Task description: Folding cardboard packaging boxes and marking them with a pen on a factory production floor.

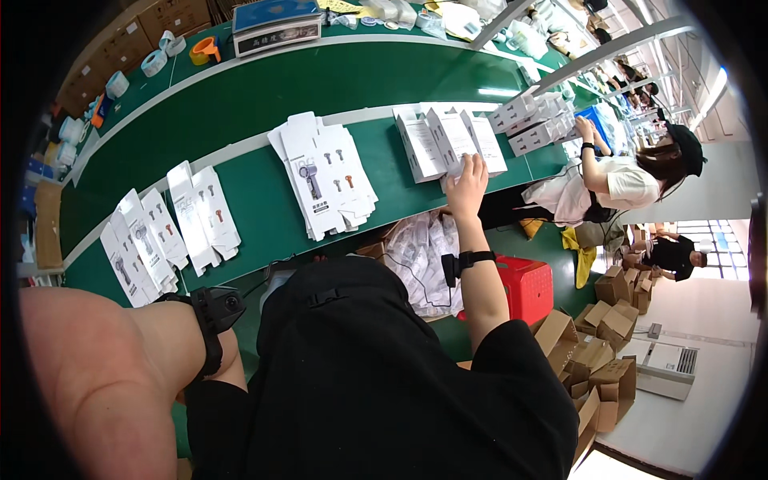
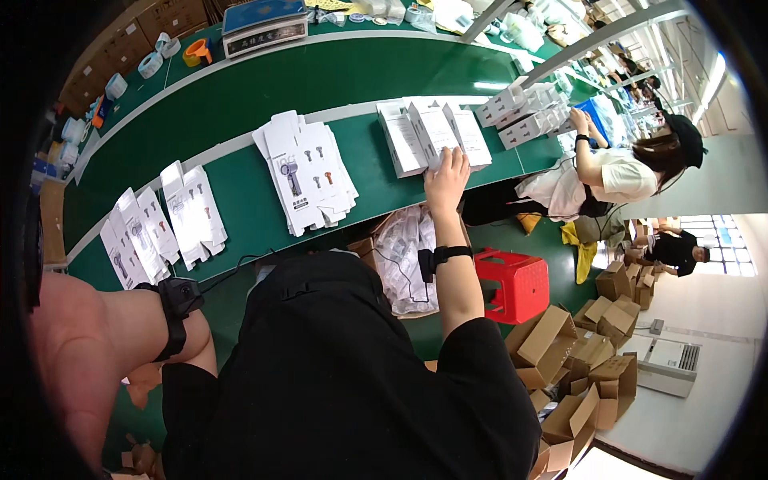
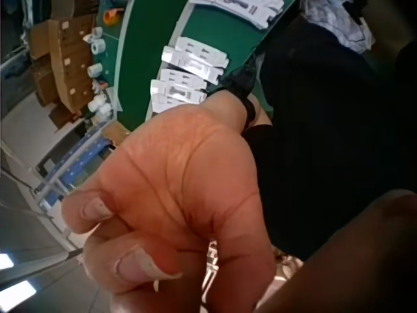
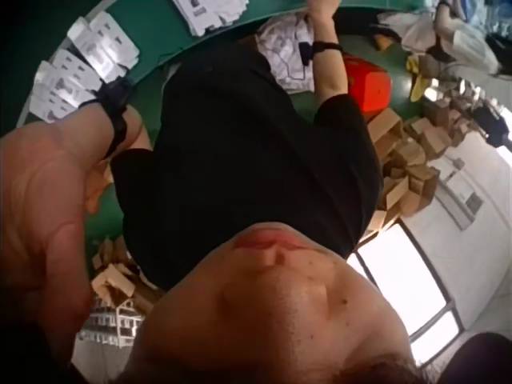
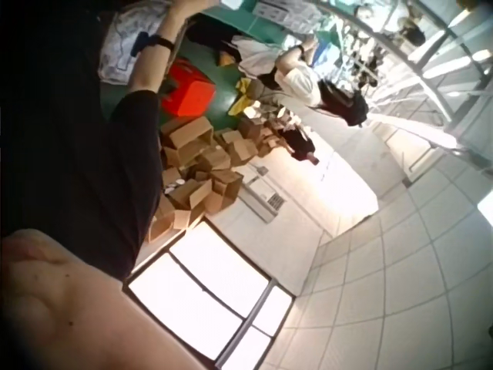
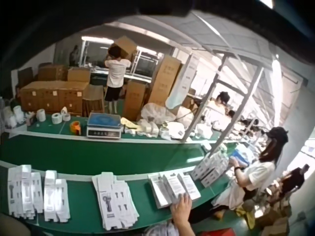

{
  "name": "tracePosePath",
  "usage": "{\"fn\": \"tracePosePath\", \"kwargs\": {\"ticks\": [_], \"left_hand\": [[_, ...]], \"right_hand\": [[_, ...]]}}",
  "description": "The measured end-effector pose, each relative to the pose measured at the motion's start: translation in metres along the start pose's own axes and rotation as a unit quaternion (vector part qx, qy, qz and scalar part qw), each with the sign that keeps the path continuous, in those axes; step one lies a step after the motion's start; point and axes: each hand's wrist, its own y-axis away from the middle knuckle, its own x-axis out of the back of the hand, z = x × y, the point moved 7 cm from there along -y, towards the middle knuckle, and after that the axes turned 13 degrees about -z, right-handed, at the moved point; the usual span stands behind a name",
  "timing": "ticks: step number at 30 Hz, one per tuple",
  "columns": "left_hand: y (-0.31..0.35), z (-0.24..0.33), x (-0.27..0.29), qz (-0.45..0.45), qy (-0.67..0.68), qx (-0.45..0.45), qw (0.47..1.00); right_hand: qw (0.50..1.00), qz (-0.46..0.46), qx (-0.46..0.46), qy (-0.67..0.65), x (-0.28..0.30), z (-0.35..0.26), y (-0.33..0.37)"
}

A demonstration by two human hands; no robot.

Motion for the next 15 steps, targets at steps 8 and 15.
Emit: {"fn": "tracePosePath", "kwargs": {"ticks": [8, 15], "left_hand": [[-0.039, -0.024, -0.064, -0.054, -0.016, 0.028, 0.998], [0.232, -0.176, -0.24, -0.361, -0.071, 0.46, 0.808]], "right_hand": [[0.999, 0.048, 0.001, 0.021, 0.021, -0.054, -0.001], [0.969, -0.068, 0.156, -0.18, 0.003, -0.138, 0.035]]}}
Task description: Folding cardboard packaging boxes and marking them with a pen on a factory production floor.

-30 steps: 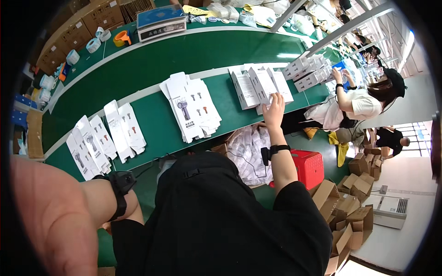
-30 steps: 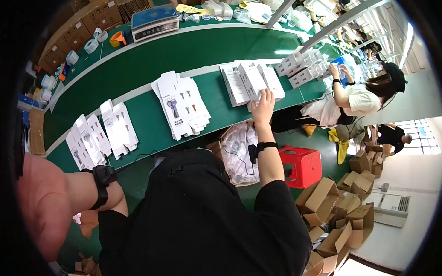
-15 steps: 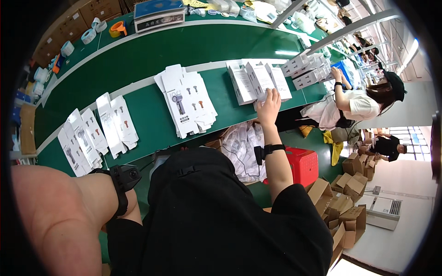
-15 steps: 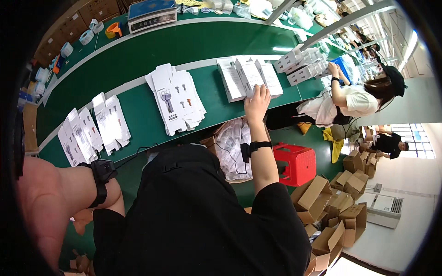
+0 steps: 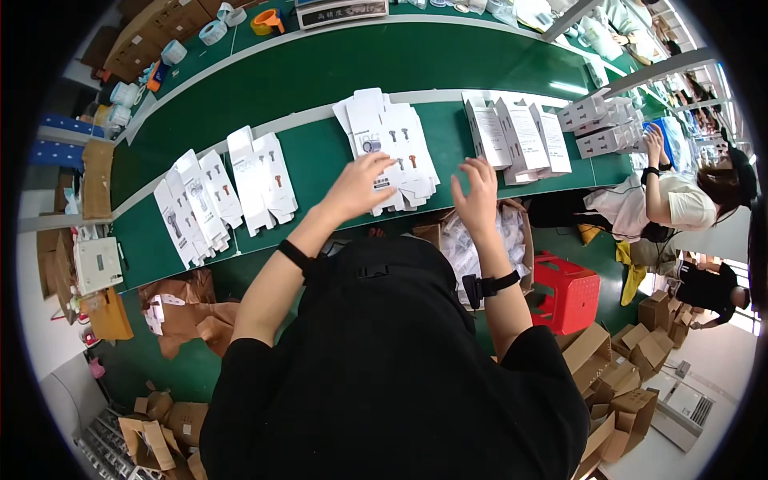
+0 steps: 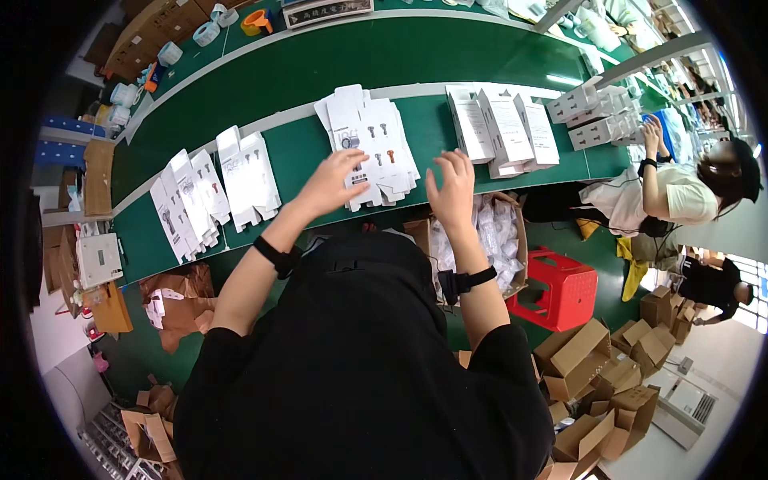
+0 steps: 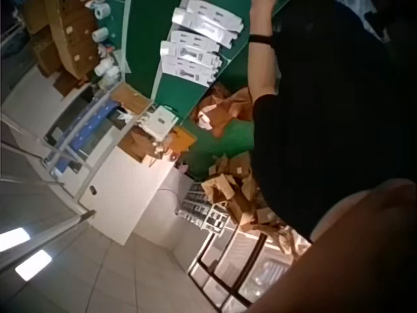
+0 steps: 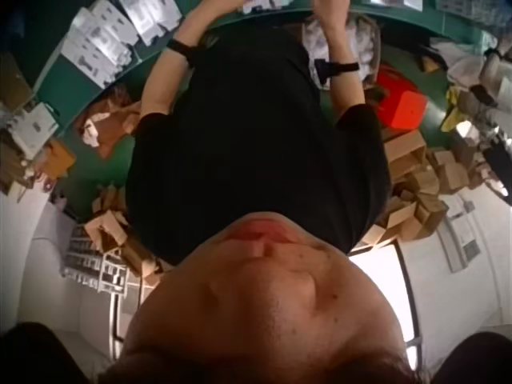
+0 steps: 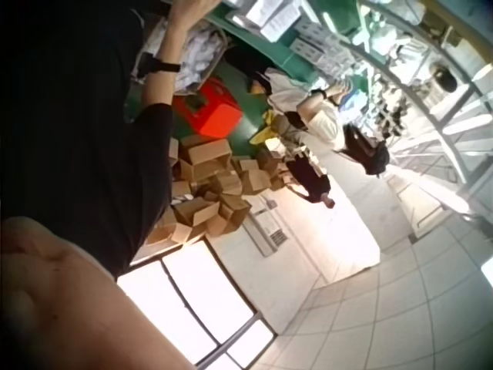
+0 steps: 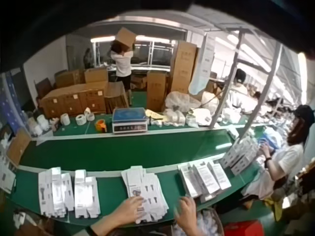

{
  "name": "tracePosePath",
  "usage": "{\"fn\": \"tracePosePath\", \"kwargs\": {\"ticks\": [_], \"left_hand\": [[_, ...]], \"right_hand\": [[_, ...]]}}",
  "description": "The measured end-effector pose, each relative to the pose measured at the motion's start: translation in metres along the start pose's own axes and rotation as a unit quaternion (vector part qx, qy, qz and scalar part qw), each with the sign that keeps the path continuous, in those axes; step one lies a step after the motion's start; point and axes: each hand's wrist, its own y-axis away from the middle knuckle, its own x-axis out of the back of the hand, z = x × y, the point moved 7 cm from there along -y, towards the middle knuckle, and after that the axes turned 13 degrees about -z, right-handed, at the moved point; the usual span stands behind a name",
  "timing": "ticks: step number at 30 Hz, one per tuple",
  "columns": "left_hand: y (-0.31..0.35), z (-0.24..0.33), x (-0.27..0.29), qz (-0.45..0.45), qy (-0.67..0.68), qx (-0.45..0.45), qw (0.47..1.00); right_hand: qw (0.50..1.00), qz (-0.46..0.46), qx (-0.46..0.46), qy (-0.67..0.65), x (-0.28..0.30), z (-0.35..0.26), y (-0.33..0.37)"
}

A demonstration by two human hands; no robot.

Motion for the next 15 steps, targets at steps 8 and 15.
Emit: {"fn": "tracePosePath", "kwargs": {"ticks": [8, 15], "left_hand": [[0.01, -0.005, -0.068, -0.11, -0.181, -0.003, 0.977], [0.009, 0.027, -0.016, -0.049, -0.091, -0.015, 0.995]], "right_hand": [[0.948, -0.275, -0.111, -0.119, -0.054, -0.007, 0.023], [0.945, -0.32, -0.047, -0.052, -0.032, -0.03, 0.013]]}}
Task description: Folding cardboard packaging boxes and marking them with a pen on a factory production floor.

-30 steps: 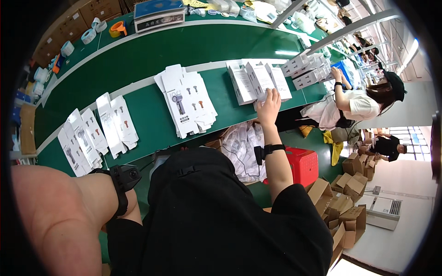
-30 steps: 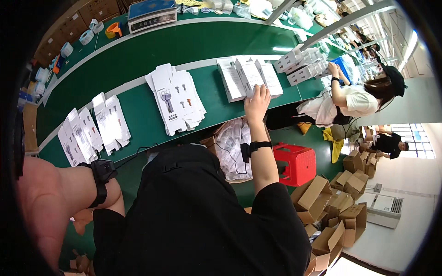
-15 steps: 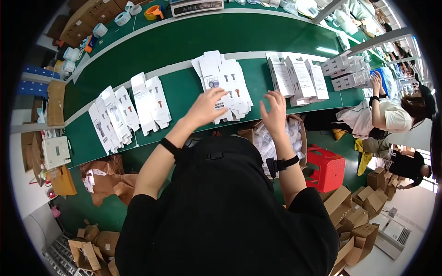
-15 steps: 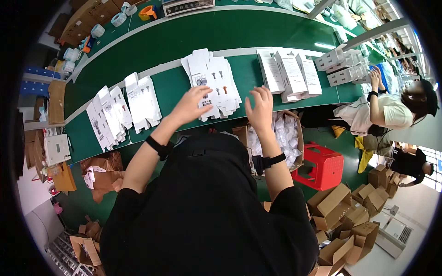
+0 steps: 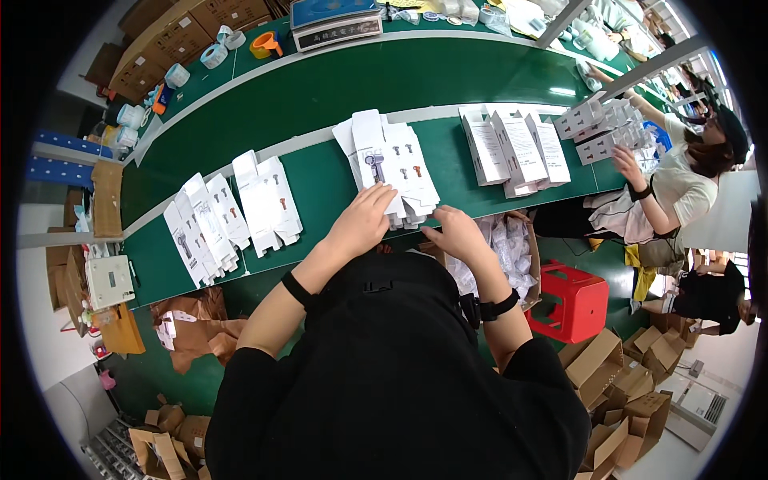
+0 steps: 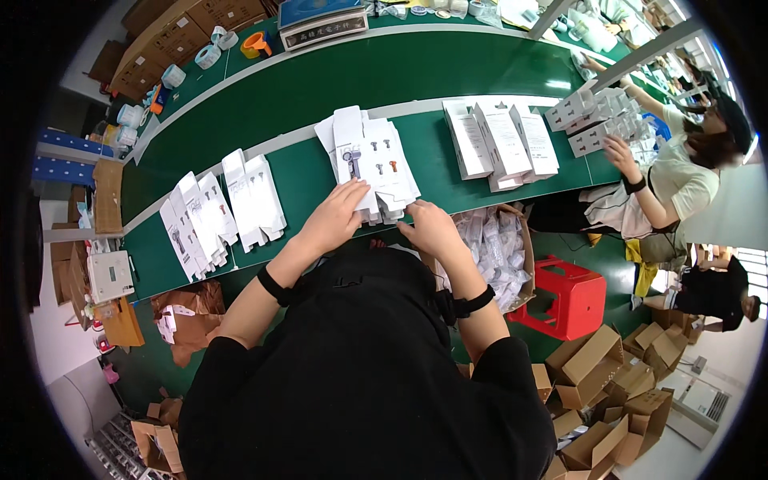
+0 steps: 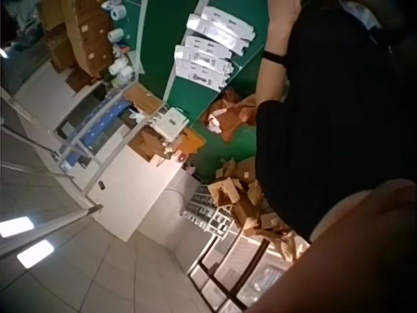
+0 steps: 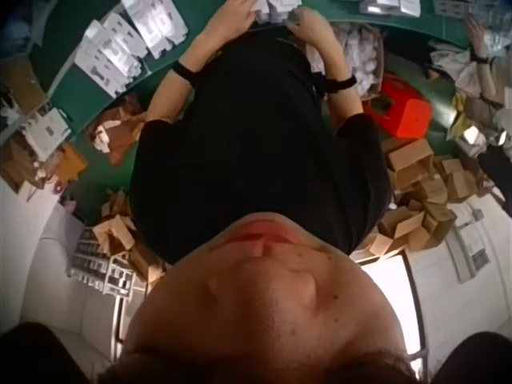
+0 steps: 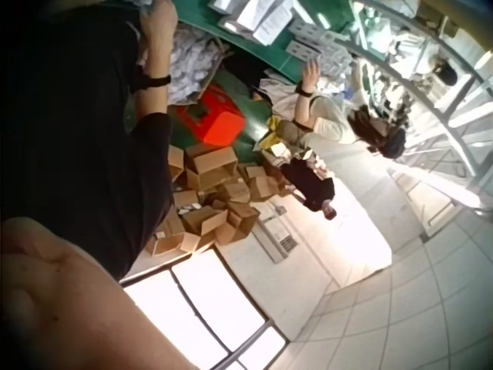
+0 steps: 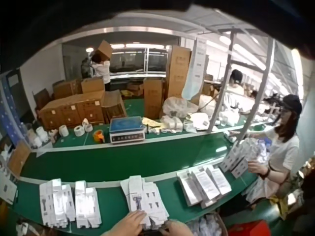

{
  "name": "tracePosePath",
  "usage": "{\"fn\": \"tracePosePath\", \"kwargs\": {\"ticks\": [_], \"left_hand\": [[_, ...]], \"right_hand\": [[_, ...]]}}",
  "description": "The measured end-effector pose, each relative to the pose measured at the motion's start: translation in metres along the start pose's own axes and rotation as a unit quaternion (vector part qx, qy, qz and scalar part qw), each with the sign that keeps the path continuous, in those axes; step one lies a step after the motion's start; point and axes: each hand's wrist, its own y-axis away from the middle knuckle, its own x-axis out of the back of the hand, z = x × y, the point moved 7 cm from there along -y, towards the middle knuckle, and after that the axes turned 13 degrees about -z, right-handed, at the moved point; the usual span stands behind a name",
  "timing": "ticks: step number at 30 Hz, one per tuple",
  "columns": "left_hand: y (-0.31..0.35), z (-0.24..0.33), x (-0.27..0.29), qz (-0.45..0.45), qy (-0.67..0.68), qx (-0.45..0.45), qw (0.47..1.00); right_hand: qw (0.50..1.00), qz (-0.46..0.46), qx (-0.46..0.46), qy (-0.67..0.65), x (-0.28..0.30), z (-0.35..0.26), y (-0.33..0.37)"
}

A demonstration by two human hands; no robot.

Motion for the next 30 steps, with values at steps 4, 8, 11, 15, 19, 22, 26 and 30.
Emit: {"fn": "tracePosePath", "kwargs": {"ticks": [4, 8, 11, 15, 19, 22, 26, 30], "left_hand": [[-0.002, 0.028, 0.062, 0.09, -0.018, -0.024, 0.996], [0.01, 0.072, 0.112, 0.138, 0.075, -0.039, 0.987], [0.024, 0.088, 0.14, 0.107, 0.266, -0.007, 0.958], [0.037, 0.058, 0.141, 0.043, 0.474, 0.07, 0.877], [0.047, 0.027, 0.162, -0.018, 0.413, 0.235, 0.88], [0.055, 0.015, 0.175, 0.025, 0.328, 0.228, 0.916], [0.052, 0.037, 0.198, 0.229, 0.399, -0.04, 0.887], [0.053, 0.047, 0.198, 0.262, 0.55, -0.216, 0.763]], "right_hand": [[0.995, 0.02, -0.102, -0.008, 0.033, -0.018, 0.007], [0.962, 0.268, 0.055, -0.021, 0.08, -0.072, 0.018], [0.925, 0.346, 0.151, 0.051, 0.098, -0.1, 0.026], [0.9, 0.36, 0.236, 0.065, 0.113, -0.127, 0.032], [0.899, 0.317, 0.296, 0.056, 0.117, -0.154, 0.032], [0.916, 0.263, 0.303, 0.016, 0.114, -0.162, 0.025], [0.924, 0.179, 0.244, -0.233, 0.103, -0.151, 0.013], [0.859, 0.155, 0.35, -0.341, 0.112, -0.164, 0.021]]}}
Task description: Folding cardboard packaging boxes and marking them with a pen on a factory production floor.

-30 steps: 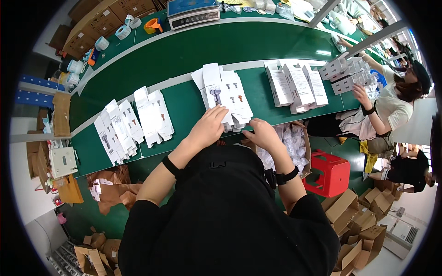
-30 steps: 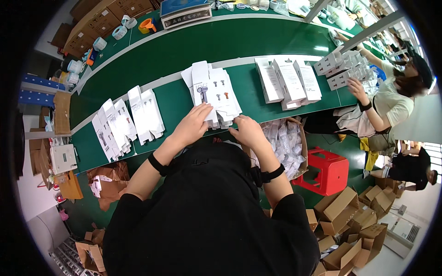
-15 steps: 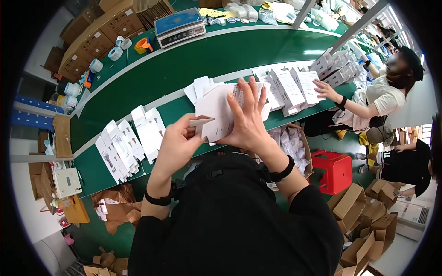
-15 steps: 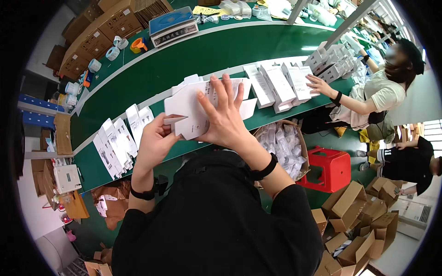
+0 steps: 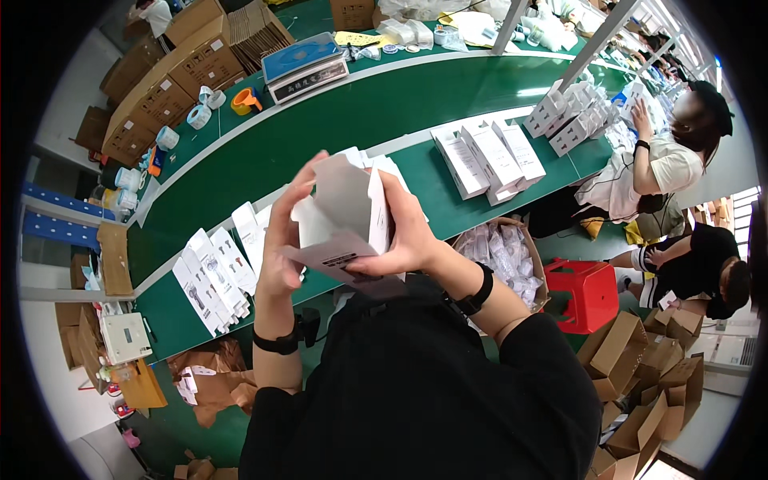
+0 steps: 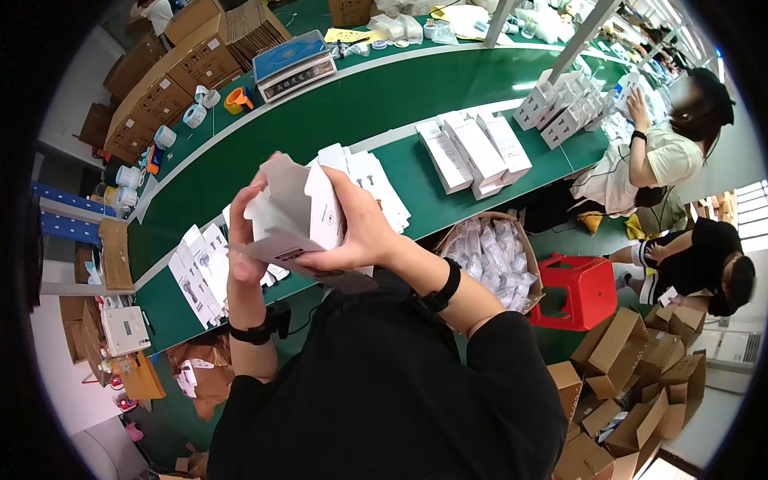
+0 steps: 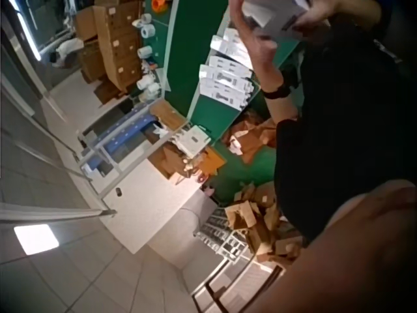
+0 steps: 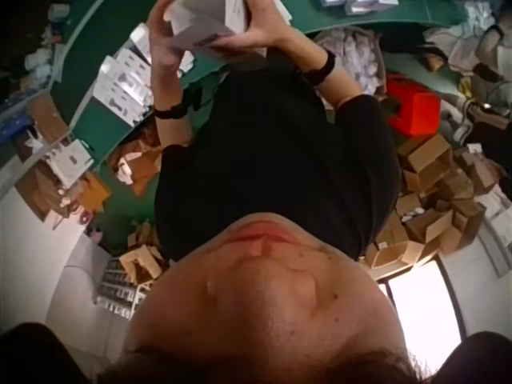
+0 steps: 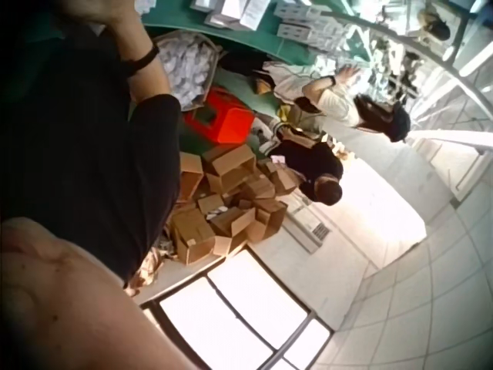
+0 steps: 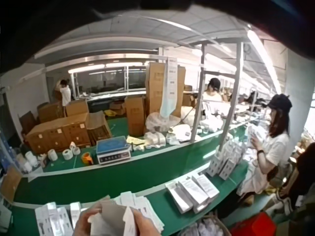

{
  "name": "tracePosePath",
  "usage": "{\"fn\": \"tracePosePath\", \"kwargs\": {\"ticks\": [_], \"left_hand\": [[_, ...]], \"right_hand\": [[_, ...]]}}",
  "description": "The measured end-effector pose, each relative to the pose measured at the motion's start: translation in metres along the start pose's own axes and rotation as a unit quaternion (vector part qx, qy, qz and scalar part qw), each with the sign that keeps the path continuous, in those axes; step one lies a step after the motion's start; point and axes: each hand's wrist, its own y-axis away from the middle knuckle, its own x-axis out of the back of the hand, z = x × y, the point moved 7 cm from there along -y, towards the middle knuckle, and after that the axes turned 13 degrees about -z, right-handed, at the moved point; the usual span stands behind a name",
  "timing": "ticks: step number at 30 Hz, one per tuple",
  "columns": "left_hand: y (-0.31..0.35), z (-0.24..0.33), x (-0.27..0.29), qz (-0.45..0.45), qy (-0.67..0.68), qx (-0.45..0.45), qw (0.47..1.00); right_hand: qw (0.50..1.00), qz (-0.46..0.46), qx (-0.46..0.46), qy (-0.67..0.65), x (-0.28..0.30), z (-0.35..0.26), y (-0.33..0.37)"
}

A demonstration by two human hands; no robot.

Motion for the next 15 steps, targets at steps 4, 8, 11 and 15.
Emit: {"fn": "tracePosePath", "kwargs": {"ticks": [4, 8, 11, 15], "left_hand": [[0.007, -0.009, -0.005, -0.102, -0.199, 0.018, 0.974], [-0.004, -0.013, -0.03, -0.099, -0.251, -0.035, 0.962], [-0.008, -0.042, -0.033, 0.021, -0.007, 0.062, 0.998], [-0.002, -0.068, -0.037, 0.046, 0.008, 0.198, 0.979]], "right_hand": [[0.996, 0.043, 0.067, -0.05, 0.003, -0.019, -0.001], [0.984, 0.087, -0.051, -0.146, 0.006, -0.026, 0.002], [0.993, 0.091, 0.012, 0.069, 0.013, -0.032, -0.005], [0.988, 0.136, -0.063, -0.043, 0.015, -0.017, 0.008]]}}
